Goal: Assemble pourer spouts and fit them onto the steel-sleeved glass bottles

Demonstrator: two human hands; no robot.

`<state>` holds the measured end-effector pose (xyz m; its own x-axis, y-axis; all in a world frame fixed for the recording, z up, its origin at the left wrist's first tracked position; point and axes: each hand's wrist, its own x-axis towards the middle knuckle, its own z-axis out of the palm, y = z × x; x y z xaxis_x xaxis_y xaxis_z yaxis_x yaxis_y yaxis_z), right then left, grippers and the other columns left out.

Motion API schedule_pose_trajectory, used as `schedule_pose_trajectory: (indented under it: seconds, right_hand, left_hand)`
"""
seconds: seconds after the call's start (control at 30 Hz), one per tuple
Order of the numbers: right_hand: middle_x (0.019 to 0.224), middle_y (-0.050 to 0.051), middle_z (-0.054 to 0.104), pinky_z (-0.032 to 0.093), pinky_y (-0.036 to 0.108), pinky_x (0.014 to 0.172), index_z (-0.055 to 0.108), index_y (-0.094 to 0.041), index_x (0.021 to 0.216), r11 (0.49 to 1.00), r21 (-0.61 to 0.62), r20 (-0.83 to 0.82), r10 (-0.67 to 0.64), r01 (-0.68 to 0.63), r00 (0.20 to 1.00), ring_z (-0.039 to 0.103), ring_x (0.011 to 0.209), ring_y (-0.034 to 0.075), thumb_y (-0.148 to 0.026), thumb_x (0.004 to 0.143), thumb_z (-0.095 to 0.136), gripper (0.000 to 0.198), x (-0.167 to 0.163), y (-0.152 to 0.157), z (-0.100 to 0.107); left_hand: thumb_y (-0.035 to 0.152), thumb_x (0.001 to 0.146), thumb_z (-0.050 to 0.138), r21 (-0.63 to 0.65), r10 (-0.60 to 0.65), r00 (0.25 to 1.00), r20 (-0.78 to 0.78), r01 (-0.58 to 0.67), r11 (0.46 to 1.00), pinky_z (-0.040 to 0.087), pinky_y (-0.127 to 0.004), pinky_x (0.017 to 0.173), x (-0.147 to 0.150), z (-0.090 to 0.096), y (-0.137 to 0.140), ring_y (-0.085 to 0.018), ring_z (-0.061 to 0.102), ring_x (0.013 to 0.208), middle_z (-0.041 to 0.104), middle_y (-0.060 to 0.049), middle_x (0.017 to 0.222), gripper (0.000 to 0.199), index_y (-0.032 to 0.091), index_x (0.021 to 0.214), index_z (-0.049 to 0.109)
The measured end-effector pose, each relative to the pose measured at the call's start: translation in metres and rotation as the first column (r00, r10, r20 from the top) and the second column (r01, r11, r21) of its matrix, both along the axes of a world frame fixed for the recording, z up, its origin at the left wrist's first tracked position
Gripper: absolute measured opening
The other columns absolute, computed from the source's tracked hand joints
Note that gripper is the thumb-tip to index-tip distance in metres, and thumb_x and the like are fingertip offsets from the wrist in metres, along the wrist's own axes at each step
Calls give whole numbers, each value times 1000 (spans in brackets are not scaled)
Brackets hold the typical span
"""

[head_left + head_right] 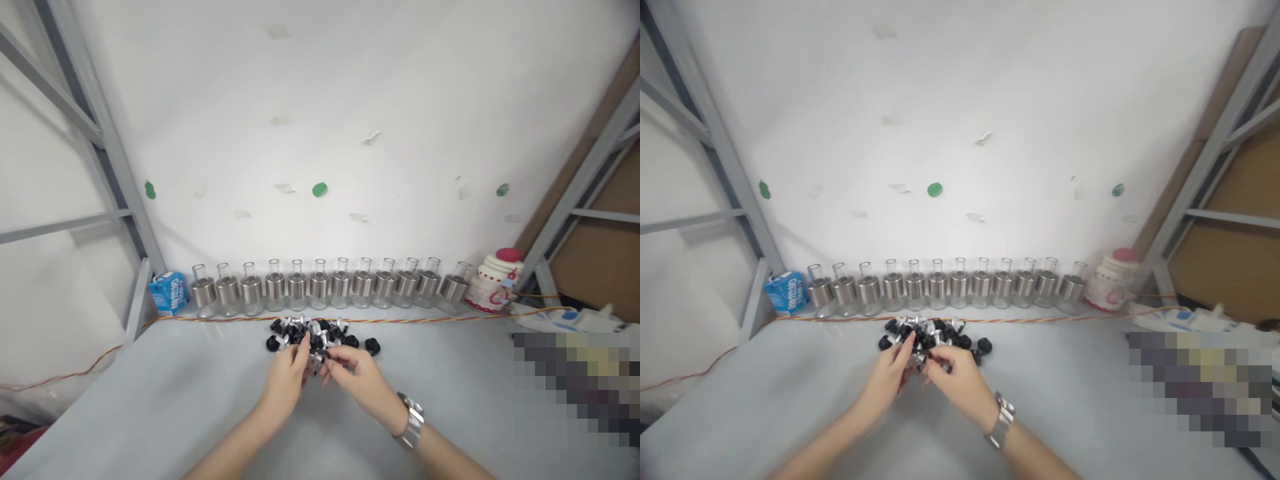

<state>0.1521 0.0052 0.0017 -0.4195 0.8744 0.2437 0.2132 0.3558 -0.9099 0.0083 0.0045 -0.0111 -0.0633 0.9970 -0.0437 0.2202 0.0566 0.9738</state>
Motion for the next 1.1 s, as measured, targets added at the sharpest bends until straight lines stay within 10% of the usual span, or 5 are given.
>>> schedule_pose_trajectory:
  seconds: [0.33, 0.57, 0.7, 1.1]
  right_hand:
    - [63, -2, 51, 36, 23, 58, 46, -18, 69, 991, 131, 134, -39, 21, 990, 47, 59, 11, -35, 86, 38, 25, -4, -4, -3]
    - [53, -5, 43, 33, 20, 44, 45, -17, 70, 984, -152, -120, 75, -93, 990, 40, 45, 8, -41, 81, 45, 26, -1, 3, -5]
    - [48, -6, 40, 28, 19, 39, 45, -17, 65, 973, -198, -174, 81, -115, 981, 35, 40, 6, -45, 77, 50, 31, 1, 4, -4]
    - [49, -8, 30, 20, 19, 40, 42, -18, 64, 954, -296, -431, -170, 39, 886, 25, 43, 6, -50, 75, 50, 35, -26, -7, -17]
  left_hand:
    - [57, 77, 33, -11, -17, 999, 45, 18, 1000, 24, -18, 32, 4, 4, -6, -7, 32, 32, 34, 7, 39, 45, 18, 56, 43]
    - [42, 83, 33, 317, -69, 950, -306, 169, 933, 36, -22, 55, -2, 15, -17, -12, 48, 57, 55, 0, 68, 29, 19, 91, 49]
    - [44, 81, 37, 321, -42, 880, -473, 217, 922, 32, -22, 53, -7, 15, -16, -13, 45, 54, 50, 2, 59, 29, 18, 75, 47]
    - [45, 79, 40, 310, 59, 917, -394, 72, 948, 26, -20, 46, 2, 11, -20, -10, 38, 44, 39, 6, 47, 29, 19, 67, 44]
